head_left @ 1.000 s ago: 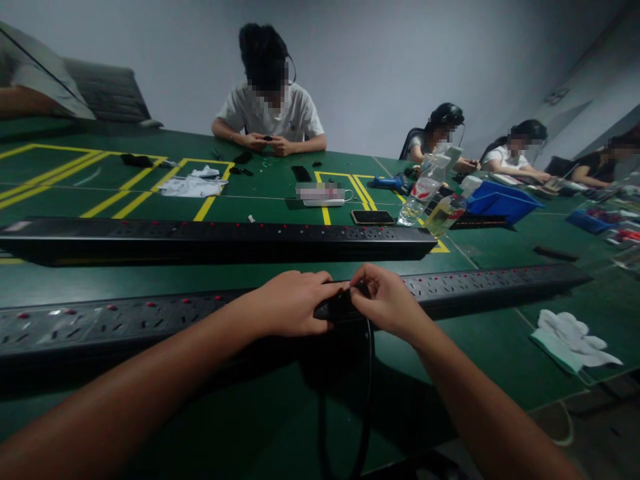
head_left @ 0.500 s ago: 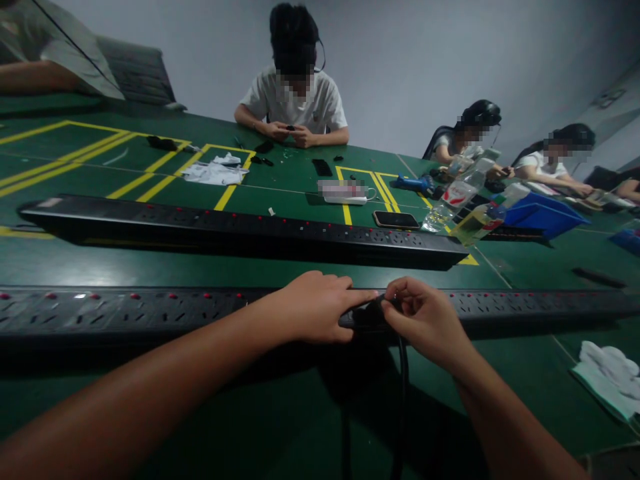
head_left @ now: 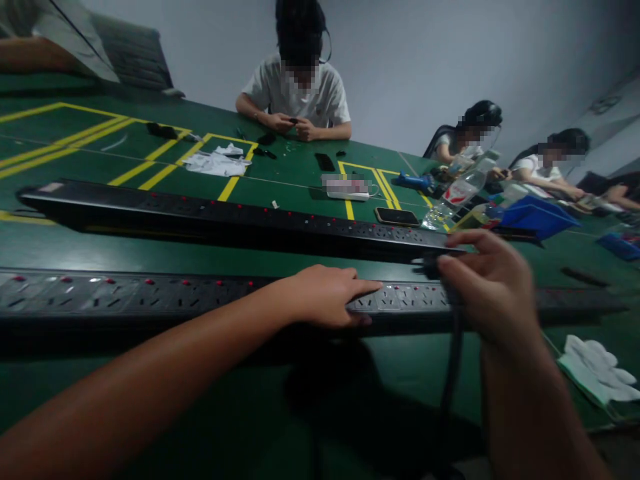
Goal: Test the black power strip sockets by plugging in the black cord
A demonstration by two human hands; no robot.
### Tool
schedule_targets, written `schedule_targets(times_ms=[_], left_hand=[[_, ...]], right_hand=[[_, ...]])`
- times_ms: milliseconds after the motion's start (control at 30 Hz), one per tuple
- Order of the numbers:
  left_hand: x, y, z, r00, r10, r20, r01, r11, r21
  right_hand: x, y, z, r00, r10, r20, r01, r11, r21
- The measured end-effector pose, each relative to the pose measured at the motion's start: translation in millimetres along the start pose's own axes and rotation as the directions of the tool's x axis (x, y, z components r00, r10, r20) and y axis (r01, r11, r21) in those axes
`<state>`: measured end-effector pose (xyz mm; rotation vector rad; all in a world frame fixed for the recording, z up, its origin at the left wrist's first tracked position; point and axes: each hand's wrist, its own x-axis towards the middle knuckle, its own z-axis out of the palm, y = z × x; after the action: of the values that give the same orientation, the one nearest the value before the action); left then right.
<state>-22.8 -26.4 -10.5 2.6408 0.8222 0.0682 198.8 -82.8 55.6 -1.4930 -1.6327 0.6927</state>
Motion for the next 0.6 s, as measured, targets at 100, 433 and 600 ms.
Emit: schedule_targets(times_ms=[100,433,600], left_hand=[[0.5,0.0,-0.4,0.996,-0.07,-0.052,0.065,0.993,-0.094],[3.3,-1.4,8.4,0.982,-0.138,-0.13,0.137,0.99,-0.016],[3.1,-1.6,10.9,0.983,-0.125,-0.135,0.125,0.992,-0.006]], right_hand=[[6.5,5.9,28.6,0.99,0.025,0.141,-0.03,0.999,0.038],[2.8,15.7,59.4,0.958,-0.038,0.285,0.134,0.935,-0.328],[5.7,13.4,68.1,0.951,-0.067,0.301,0.187,0.902,-0.389]])
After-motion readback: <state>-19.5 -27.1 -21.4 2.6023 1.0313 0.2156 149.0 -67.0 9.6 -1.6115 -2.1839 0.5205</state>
